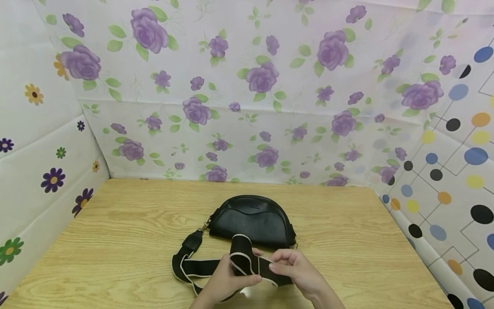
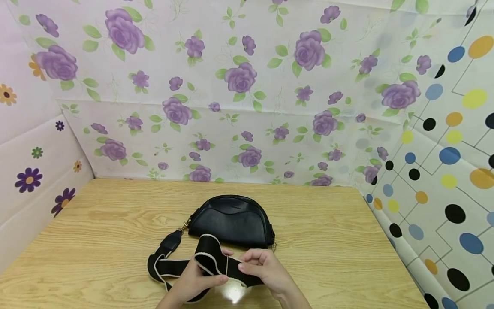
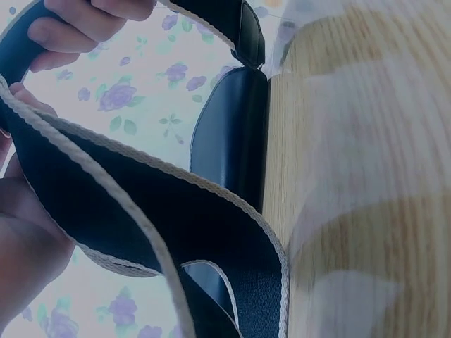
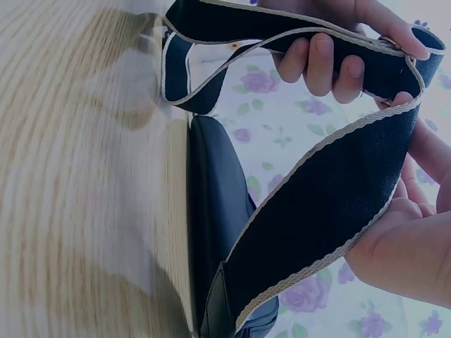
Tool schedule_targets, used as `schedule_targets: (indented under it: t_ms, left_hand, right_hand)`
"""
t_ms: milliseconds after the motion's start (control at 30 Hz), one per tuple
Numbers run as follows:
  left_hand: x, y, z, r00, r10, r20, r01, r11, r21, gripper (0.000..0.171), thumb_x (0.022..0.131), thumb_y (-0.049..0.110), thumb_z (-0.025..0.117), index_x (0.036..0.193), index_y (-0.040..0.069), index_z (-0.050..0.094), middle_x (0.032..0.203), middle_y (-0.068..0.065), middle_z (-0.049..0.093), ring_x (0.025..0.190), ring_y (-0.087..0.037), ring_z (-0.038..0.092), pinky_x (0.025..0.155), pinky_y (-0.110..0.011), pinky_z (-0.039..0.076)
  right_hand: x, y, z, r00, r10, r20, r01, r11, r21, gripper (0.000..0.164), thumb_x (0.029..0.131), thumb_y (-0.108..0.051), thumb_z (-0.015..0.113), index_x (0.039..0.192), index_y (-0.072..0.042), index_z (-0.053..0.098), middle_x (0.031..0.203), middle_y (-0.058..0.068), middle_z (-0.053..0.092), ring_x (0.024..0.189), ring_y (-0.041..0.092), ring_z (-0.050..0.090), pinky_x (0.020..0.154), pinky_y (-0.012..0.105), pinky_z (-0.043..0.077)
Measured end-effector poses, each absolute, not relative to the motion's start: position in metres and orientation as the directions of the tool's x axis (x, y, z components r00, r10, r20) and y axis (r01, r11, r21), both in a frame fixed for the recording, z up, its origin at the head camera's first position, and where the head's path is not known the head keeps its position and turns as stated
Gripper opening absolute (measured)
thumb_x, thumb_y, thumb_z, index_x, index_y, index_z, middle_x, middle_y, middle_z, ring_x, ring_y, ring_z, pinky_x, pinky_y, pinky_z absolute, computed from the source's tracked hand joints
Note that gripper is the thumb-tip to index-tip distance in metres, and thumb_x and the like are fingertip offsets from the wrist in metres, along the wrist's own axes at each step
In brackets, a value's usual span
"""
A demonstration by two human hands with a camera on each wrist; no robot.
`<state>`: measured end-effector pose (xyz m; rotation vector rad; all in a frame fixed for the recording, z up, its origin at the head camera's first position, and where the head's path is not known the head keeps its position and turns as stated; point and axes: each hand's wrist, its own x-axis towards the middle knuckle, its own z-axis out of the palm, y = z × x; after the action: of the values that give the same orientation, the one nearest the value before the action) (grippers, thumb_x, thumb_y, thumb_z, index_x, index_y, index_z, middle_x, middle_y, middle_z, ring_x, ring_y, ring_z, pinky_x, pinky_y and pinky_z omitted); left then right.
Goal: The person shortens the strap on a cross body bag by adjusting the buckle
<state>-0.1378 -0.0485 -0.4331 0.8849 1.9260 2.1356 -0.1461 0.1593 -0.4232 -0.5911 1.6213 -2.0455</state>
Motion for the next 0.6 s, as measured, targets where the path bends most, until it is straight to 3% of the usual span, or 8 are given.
schedule_targets:
  t_ms: [367, 467, 600]
  left_hand:
    - [-0.1385, -0.0464, -0.4354, -0.807, 0.47, 0.359, 0.29, -0.214, 0.933, 0.04, 0.077, 0.003, 0.068, 0.113, -0.006, 0.052, 0.11, -0.023, 0.053, 0.091, -0.015, 0.058, 0.079, -0.029, 0.046]
    - [-0.1387, -0.0448, -0.4371, -0.791, 0.481, 0.378, 0.295, -0.241, 0.925, 0.041, 0.078, 0.001, 0.067, 0.114, -0.007, 0.051, 0.11, -0.025, 0.052, 0.093, -0.016, 0.057, 0.079, -0.03, 0.046]
    - [-0.139, -0.0432, -0.4388, -0.776, 0.494, 0.392, 0.3, -0.259, 0.918, 0.043, 0.078, -0.001, 0.066, 0.116, -0.009, 0.048, 0.112, -0.024, 0.052, 0.095, -0.017, 0.057, 0.081, -0.031, 0.046]
  right_hand:
    - [-0.1438, 0.1557, -0.4199, -0.814, -0.576, 0.067, 0.077, -0.222, -0.972, 0.022, 0.086, 0.001, 0.054, 0.087, -0.017, 0.066, 0.081, -0.007, 0.064, 0.075, 0.004, 0.058, 0.067, 0.019, 0.045]
    - [-0.1448, 0.1539, -0.4206, -0.803, -0.588, 0.093, 0.073, -0.252, -0.965, 0.023, 0.086, 0.003, 0.053, 0.088, -0.016, 0.066, 0.09, -0.002, 0.066, 0.091, 0.008, 0.058, 0.073, 0.02, 0.046]
    - [-0.1465, 0.1511, -0.4213, -0.793, -0.598, 0.115, 0.068, -0.275, -0.959, 0.025, 0.086, 0.005, 0.052, 0.09, -0.015, 0.067, 0.108, 0.003, 0.062, 0.111, 0.013, 0.049, 0.078, 0.022, 0.045]
